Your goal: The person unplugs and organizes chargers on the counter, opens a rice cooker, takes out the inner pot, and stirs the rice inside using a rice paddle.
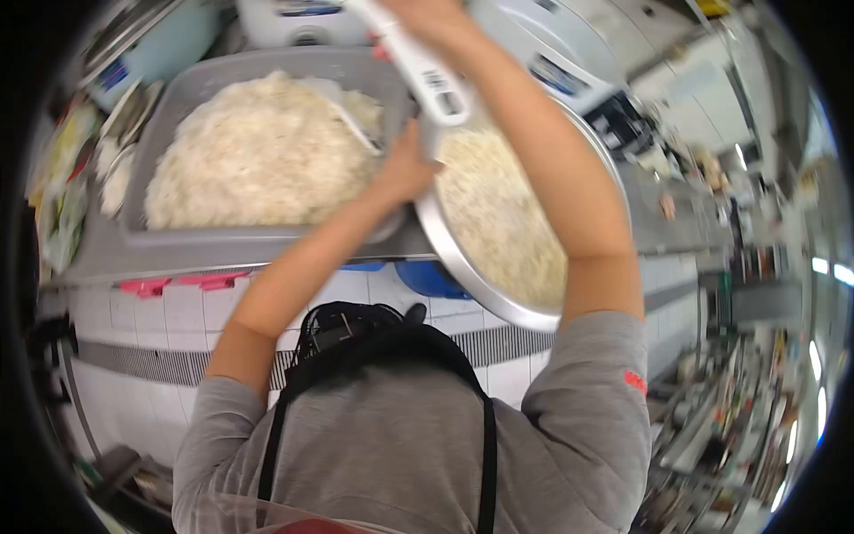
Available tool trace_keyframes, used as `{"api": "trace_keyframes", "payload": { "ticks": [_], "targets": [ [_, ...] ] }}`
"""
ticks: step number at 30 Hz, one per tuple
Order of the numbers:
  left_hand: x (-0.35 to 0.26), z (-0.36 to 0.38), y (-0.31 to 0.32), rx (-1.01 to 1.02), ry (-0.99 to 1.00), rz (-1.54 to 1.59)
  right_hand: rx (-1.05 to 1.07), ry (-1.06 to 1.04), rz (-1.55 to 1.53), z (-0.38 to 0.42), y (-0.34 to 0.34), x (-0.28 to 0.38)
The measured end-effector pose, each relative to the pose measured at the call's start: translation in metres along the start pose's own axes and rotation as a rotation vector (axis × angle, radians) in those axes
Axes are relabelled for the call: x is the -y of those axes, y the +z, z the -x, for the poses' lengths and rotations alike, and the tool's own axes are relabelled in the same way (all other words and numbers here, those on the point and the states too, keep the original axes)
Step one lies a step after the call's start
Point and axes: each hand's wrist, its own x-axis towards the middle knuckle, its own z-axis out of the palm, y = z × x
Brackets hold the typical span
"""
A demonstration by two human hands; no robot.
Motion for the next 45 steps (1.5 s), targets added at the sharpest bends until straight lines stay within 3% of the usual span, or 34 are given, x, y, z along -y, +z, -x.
{"api": "trace_keyframes", "payload": {
  "ticks": [1,2,3,5,7,9,10,12,15,20,22,23,25,28,35,45],
  "targets": [
    [-0.010,-0.007,-0.011,0.050,-0.081,-0.047,-0.130,-0.078,-0.131,0.004,-0.041,-0.036],
    [-0.017,-0.017,-0.019,0.059,-0.087,-0.104,-0.132,-0.053,-0.212,0.004,-0.088,-0.074],
    [-0.022,-0.031,-0.026,0.059,-0.094,-0.163,-0.064,0.013,-0.172,0.026,-0.122,-0.087],
    [-0.025,-0.060,-0.025,-0.033,-0.027,-0.219,-0.286,0.195,-0.372,0.065,-0.151,-0.131],
    [-0.006,-0.092,-0.011,0.040,-0.019,-0.286,-0.307,0.282,-0.241,0.087,-0.173,-0.193],
    [-0.002,-0.101,-0.001,0.096,-0.009,-0.355,-0.220,0.385,0.376,0.095,-0.175,-0.233],
    [-0.001,-0.099,0.001,0.083,-0.019,-0.355,-0.230,0.390,0.373,0.094,-0.173,-0.252],
    [-0.002,-0.096,0.000,0.076,-0.005,-0.365,-0.190,0.239,1.132,0.092,-0.160,-0.280],
    [-0.005,-0.092,-0.002,0.046,-0.020,-0.307,-0.215,0.272,1.139,0.062,-0.161,-0.287],
    [0.003,-0.093,-0.002,0.044,-0.040,-0.197,-0.038,0.274,1.222,0.021,-0.167,-0.333],
    [0.004,-0.093,-0.002,0.068,-0.062,-0.162,-0.283,-0.255,1.117,0.020,-0.177,-0.390],
    [0.001,-0.093,-0.002,0.074,-0.081,-0.148,-0.267,-0.256,1.113,0.019,-0.173,-0.377],
    [0.001,-0.093,-0.002,0.085,-0.101,-0.131,0.046,0.511,0.626,0.026,-0.163,-0.326],
    [0.004,-0.095,0.001,0.075,-0.101,-0.142,-0.023,0.552,0.414,0.036,-0.147,-0.336],
    [0.004,-0.096,0.002,0.067,-0.126,-0.157,-0.050,0.569,0.259,0.065,-0.119,-0.314],
    [-0.001,-0.096,0.000,0.052,-0.114,-0.197,0.076,0.593,0.479,0.106,-0.088,-0.281]
  ]
}}
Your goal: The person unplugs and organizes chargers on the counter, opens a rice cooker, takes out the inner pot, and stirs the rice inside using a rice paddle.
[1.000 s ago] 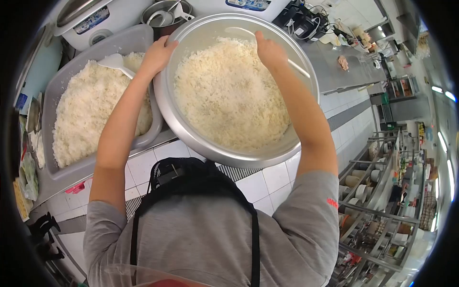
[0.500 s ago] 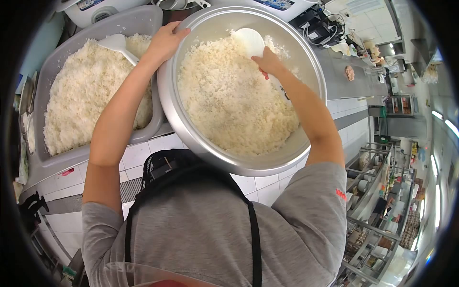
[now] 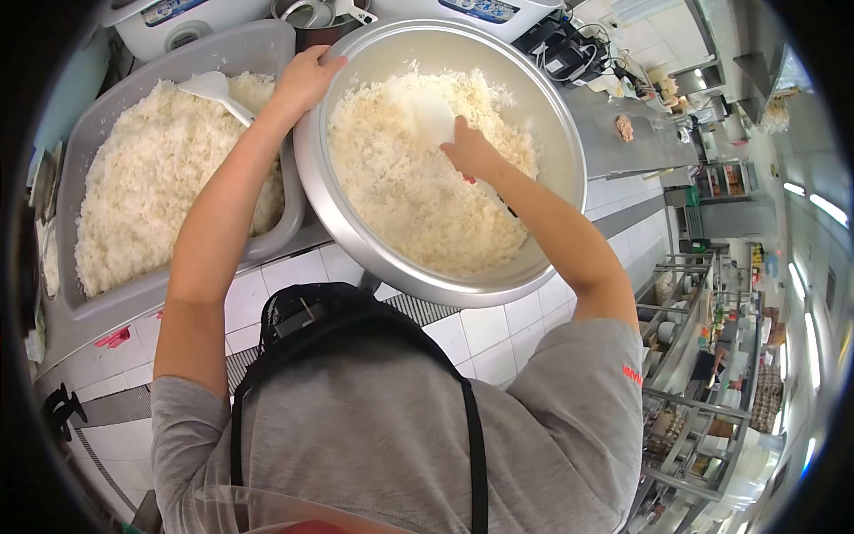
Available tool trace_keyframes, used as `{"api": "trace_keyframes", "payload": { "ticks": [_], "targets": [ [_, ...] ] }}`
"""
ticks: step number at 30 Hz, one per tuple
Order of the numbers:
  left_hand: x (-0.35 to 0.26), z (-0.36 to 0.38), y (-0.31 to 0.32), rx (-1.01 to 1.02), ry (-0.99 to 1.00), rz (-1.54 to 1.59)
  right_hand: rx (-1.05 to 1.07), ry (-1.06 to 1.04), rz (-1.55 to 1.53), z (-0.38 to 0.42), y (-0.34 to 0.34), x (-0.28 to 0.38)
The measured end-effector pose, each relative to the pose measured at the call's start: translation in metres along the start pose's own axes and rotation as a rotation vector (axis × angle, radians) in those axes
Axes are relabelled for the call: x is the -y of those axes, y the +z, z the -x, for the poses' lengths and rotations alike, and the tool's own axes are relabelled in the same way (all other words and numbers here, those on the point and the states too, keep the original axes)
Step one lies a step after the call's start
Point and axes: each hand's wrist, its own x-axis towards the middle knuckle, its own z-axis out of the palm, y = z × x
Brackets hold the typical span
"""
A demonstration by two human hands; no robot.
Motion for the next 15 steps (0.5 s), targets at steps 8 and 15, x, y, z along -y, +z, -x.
{"api": "trace_keyframes", "payload": {
  "ticks": [8,15],
  "targets": [
    [0.002,0.000,0.001,-0.027,0.038,-0.008,-0.177,-0.157,0.568,0.000,-0.048,0.017],
    [0.004,0.000,0.000,0.009,0.031,0.045,-0.414,-0.474,0.831,-0.102,-0.047,-0.009]
  ]
}}
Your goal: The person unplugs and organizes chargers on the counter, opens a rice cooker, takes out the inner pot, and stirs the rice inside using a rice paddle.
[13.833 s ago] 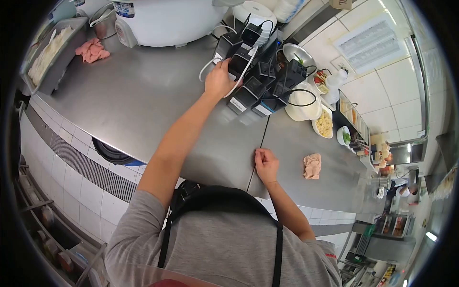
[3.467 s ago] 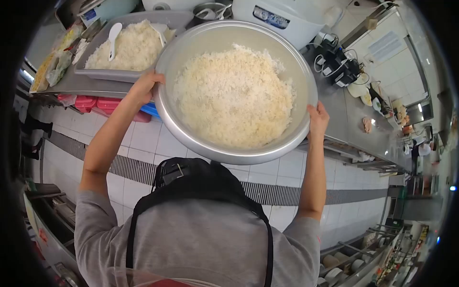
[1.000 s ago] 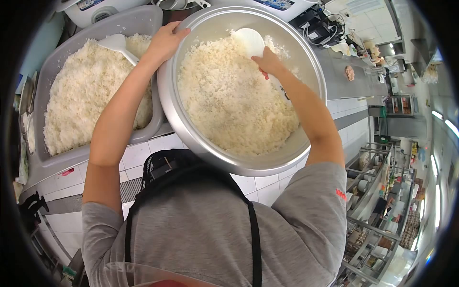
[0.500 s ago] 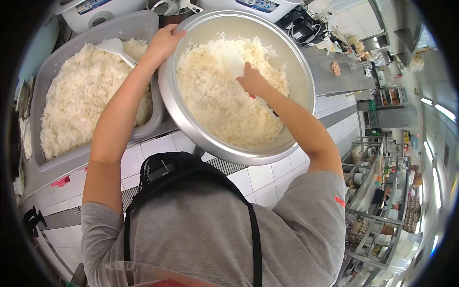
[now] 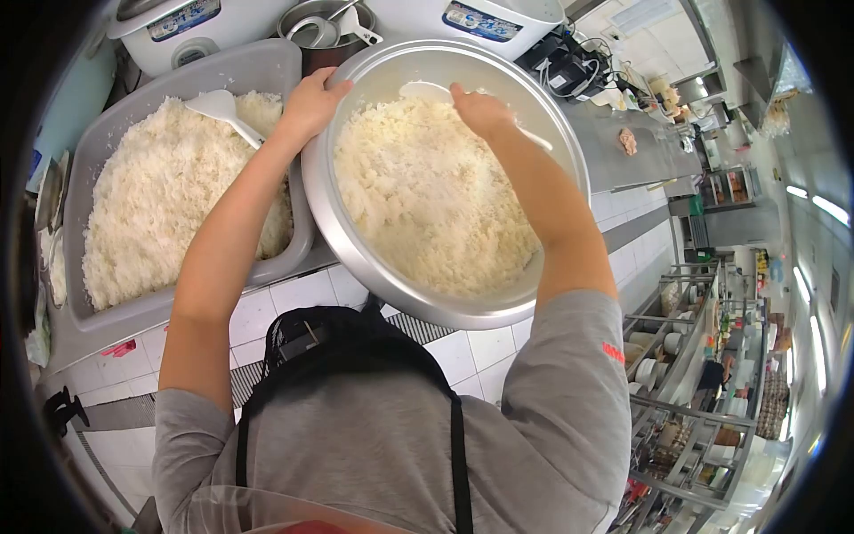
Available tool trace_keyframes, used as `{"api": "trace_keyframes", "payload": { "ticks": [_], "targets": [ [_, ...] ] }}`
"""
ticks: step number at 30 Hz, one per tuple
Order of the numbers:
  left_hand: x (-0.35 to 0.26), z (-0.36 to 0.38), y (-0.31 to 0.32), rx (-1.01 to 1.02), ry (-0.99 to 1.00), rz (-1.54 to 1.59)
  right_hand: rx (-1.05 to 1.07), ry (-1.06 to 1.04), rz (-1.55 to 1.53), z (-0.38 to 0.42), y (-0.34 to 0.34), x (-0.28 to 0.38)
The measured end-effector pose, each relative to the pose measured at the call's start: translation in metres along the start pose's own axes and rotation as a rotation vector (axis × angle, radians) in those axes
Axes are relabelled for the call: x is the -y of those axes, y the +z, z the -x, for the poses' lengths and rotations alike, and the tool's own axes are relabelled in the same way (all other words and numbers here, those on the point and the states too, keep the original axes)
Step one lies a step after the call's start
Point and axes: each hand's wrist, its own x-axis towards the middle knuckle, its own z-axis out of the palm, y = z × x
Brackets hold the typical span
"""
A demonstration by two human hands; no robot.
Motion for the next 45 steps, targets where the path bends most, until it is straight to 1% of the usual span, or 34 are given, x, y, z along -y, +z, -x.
{"api": "trace_keyframes", "payload": {
  "ticks": [1,3,4,6,7,9,10,12,13,15,17,18,20,21,23,25,26,28,29,31,33,35,36,37,38,39,41,43,44,45],
  "targets": [
    [0.001,-0.001,0.001,0.005,-0.010,-0.006,0.007,-0.004,-0.010,-0.002,0.004,-0.002],
    [0.001,-0.001,0.001,-0.003,0.008,0.018,0.383,0.299,-0.608,0.006,-0.023,0.012],
    [0.001,-0.003,-0.001,0.002,0.002,0.016,0.390,0.299,-0.612,0.005,-0.018,0.013],
    [0.001,-0.002,0.002,0.003,-0.009,0.036,0.365,0.235,-0.935,0.014,-0.009,0.015],
    [0.000,-0.002,0.002,0.004,-0.005,0.034,0.361,0.237,-0.937,0.014,-0.008,0.015],
    [0.001,-0.003,0.002,0.003,-0.020,0.025,0.450,0.234,-1.111,0.017,-0.013,0.026],
    [0.002,-0.003,0.003,0.007,-0.013,0.025,0.443,0.240,-1.112,0.019,-0.014,0.035],
    [0.006,-0.008,0.004,-0.004,0.010,0.000,0.581,0.364,-0.956,0.024,-0.016,0.059],
    [0.005,-0.007,0.004,-0.008,0.014,0.006,0.698,0.183,-1.053,0.035,-0.019,0.079],
    [0.004,-0.005,0.002,0.014,-0.021,0.080,0.682,0.172,-1.102,0.064,-0.026,0.092],
    [0.005,-0.008,0.001,-0.015,0.000,0.059,0.696,0.046,-0.953,0.085,-0.049,0.091],
    [0.006,-0.005,0.003,-0.012,0.017,0.024,0.700,0.050,-0.960,0.089,-0.057,0.088],
    [0.001,-0.004,0.001,-0.024,0.013,0.017,0.709,0.187,-0.601,0.089,-0.075,0.073],
    [0.000,-0.002,0.001,-0.027,0.006,0.010,0.605,0.351,-0.630,0.079,-0.074,0.059],
    [0.002,-0.003,0.001,-0.007,0.012,0.020,0.421,0.511,-0.758,0.053,-0.038,0.014],
    [0.003,-0.005,0.002,0.003,0.023,0.024,0.324,0.737,-1.037,0.046,-0.004,0.009],
    [0.006,-0.006,0.005,-0.033,0.036,-0.010,0.319,0.732,-1.039,0.044,0.005,0.018],
    [0.007,-0.009,0.005,-0.071,0.039,-0.044,0.296,0.665,-1.523,0.042,0.018,0.048],
    [0.007,-0.008,0.004,-0.063,0.034,-0.008,0.306,0.678,-1.534,0.045,0.017,0.057],
    [0.002,-0.006,0.002,-0.050,0.052,0.023,0.460,0.705,-1.379,0.045,0.004,0.062],
    [0.001,-0.005,0.002,-0.039,0.027,0.026,0.515,0.723,-1.424,0.059,-0.022,0.082],
    [0.005,-0.008,0.002,-0.024,0.029,0.050,0.671,0.420,-1.336,0.079,-0.041,0.128],
    [0.006,-0.009,0.002,-0.003,0.025,0.059,0.654,0.421,-1.345,0.088,-0.049,0.131],
    [0.010,-0.005,0.007,0.006,0.035,0.050,0.675,0.297,-1.219,0.101,-0.055,0.129],
    [0.011,-0.006,0.007,-0.032,0.049,0.027,0.680,0.159,-1.070,0.101,-0.064,0.119],
    [0.010,-0.009,0.005,-0.065,0.061,0.001,0.662,0.153,-1.068,0.098,-0.076,0.108],
    [0.011,-0.008,0.005,-0.042,0.063,0.010,0.710,0.187,-0.800,0.099,-0.090,0.088],
    [0.009,-0.007,0.006,-0.016,0.071,0.019,0.481,0.502,-1.018,0.077,-0.063,0.053],
    [0.007,-0.005,0.005,-0.018,0.064,0.053,0.475,0.510,-1.032,0.067,-0.042,0.043],
    [0.004,-0.004,0.003,-0.025,0.059,0.086,0.468,0.644,-1.225,0.054,-0.019,0.035]
  ]
}}
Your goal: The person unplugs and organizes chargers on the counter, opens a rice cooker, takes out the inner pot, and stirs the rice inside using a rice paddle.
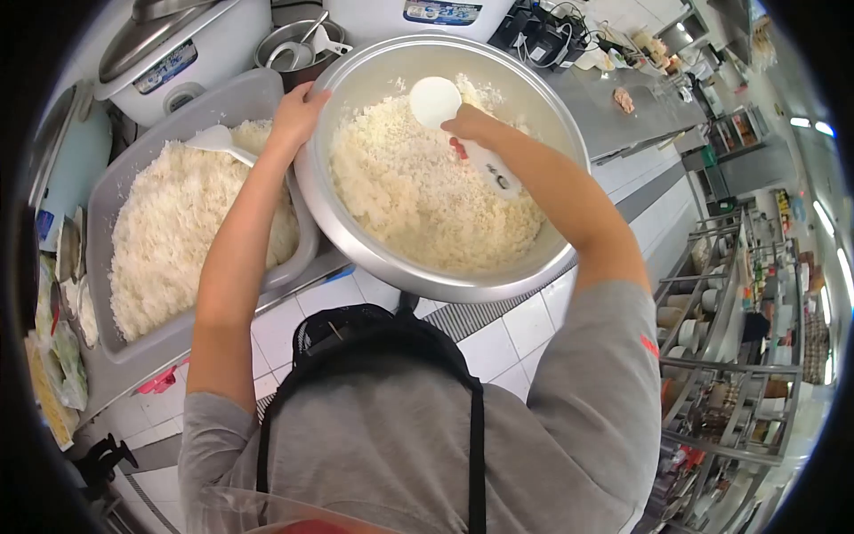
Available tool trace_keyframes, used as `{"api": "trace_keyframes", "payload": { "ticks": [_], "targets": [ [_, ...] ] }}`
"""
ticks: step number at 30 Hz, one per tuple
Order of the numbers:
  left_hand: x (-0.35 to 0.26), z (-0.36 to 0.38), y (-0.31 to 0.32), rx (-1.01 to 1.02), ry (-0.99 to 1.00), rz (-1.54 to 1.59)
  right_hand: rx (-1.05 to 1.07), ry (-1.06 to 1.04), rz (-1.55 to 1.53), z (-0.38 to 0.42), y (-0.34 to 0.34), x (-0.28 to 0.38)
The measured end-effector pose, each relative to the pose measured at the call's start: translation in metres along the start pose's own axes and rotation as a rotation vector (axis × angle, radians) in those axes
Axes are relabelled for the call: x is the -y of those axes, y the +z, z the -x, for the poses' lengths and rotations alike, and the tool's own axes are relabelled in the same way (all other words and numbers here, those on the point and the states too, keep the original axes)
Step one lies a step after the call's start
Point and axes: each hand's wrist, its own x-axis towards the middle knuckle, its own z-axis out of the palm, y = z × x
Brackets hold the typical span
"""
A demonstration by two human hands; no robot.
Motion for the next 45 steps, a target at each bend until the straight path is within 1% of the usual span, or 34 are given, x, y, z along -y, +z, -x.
{"api": "trace_keyframes", "payload": {
  "ticks": [1,2,4,6,8,9,11,12,14,15,17,18,20,22,24,26,27,29,30,32,33,35,36,38,39,41,42,44,45],
  "targets": [
    [0.000,0.001,0.000,0.000,0.012,-0.014,0.003,0.072,-0.218,-0.016,0.001,-0.002],
    [0.001,0.002,0.000,-0.014,0.025,-0.029,0.005,0.058,-0.229,-0.020,0.011,0.002],
    [0.001,-0.005,-0.001,-0.029,0.029,-0.052,0.030,0.037,-0.413,-0.022,0.038,0.007],
    [0.003,-0.002,0.001,-0.025,0.034,-0.045,0.061,0.078,-0.417,-0.018,0.045,0.003],
    [0.000,-0.002,0.000,0.008,0.034,-0.034,0.176,0.109,-0.524,-0.013,0.047,0.006],
    [-0.001,-0.002,-0.001,0.028,0.036,-0.014,0.179,0.108,-0.535,-0.005,0.052,0.009],
    [-0.003,-0.002,-0.001,0.013,0.039,-0.027,0.302,0.095,-0.353,0.013,0.066,0.011],
    [-0.004,0.000,-0.001,-0.001,0.038,-0.033,0.307,0.094,-0.360,0.018,0.069,0.012],
    [-0.004,0.003,-0.002,0.015,0.017,-0.016,0.430,0.044,-0.161,0.030,0.074,0.010],
    [-0.005,0.000,-0.003,0.016,0.003,0.015,0.426,0.037,-0.166,0.039,0.070,0.011],
    [-0.003,-0.002,-0.002,0.008,-0.007,0.045,0.649,-0.168,0.242,0.065,0.054,0.006],
    [-0.001,-0.001,-0.001,-0.002,-0.022,0.076,0.653,-0.167,0.241,0.084,0.046,0.008],
    [-0.001,-0.002,-0.002,0.003,-0.026,0.063,0.680,-0.217,0.545,0.115,0.030,0.016],
    [-0.002,0.000,-0.004,0.012,-0.035,0.050,0.443,-0.192,0.724,0.104,0.008,0.025],
    [-0.008,0.004,-0.005,0.018,-0.025,0.069,0.076,-0.268,0.713,0.073,-0.015,0.029],
    [-0.013,0.008,-0.008,0.046,-0.027,0.052,-0.112,-0.396,1.017,0.018,-0.036,0.024],
    [-0.017,0.006,-0.009,0.072,-0.020,0.042,-0.120,-0.400,1.007,-0.004,-0.038,0.019],
    [-0.005,0.001,-0.003,0.038,-0.003,0.048,-0.255,-0.521,1.100,-0.043,-0.037,0.017],
    [-0.004,0.000,-0.004,0.006,0.004,0.063,-0.259,-0.532,1.090,-0.054,-0.041,0.021],
    [-0.006,0.000,-0.007,0.021,-0.008,0.037,-0.149,-0.636,1.101,-0.070,-0.043,0.022],
    [-0.007,0.001,-0.006,0.041,-0.020,0.026,-0.142,-0.636,1.098,-0.063,-0.037,0.029],
    [-0.005,0.002,-0.005,0.053,-0.050,0.063,-0.052,-0.684,1.005,-0.047,-0.021,0.042],
    [-0.006,0.001,-0.005,0.054,-0.066,0.101,-0.052,-0.684,1.009,-0.047,-0.016,0.046],
    [-0.006,0.001,-0.006,0.043,-0.056,0.085,0.065,-0.727,1.103,-0.046,-0.004,0.054],
    [-0.006,0.001,-0.006,0.037,-0.045,0.066,0.066,-0.730,1.108,-0.036,0.004,0.061],
    [-0.006,0.001,-0.006,0.028,-0.056,0.049,0.210,-0.766,1.133,-0.008,0.020,0.066],
    [-0.005,-0.001,-0.005,0.018,-0.065,0.030,0.202,-0.767,1.140,0.002,0.023,0.063],
    [0.002,-0.005,-0.003,0.023,-0.051,0.049,0.277,-0.813,1.286,0.018,0.031,0.060],
    [0.003,-0.006,-0.004,0.032,-0.051,0.068,0.318,-0.790,1.236,0.028,0.032,0.058]
  ]
}}
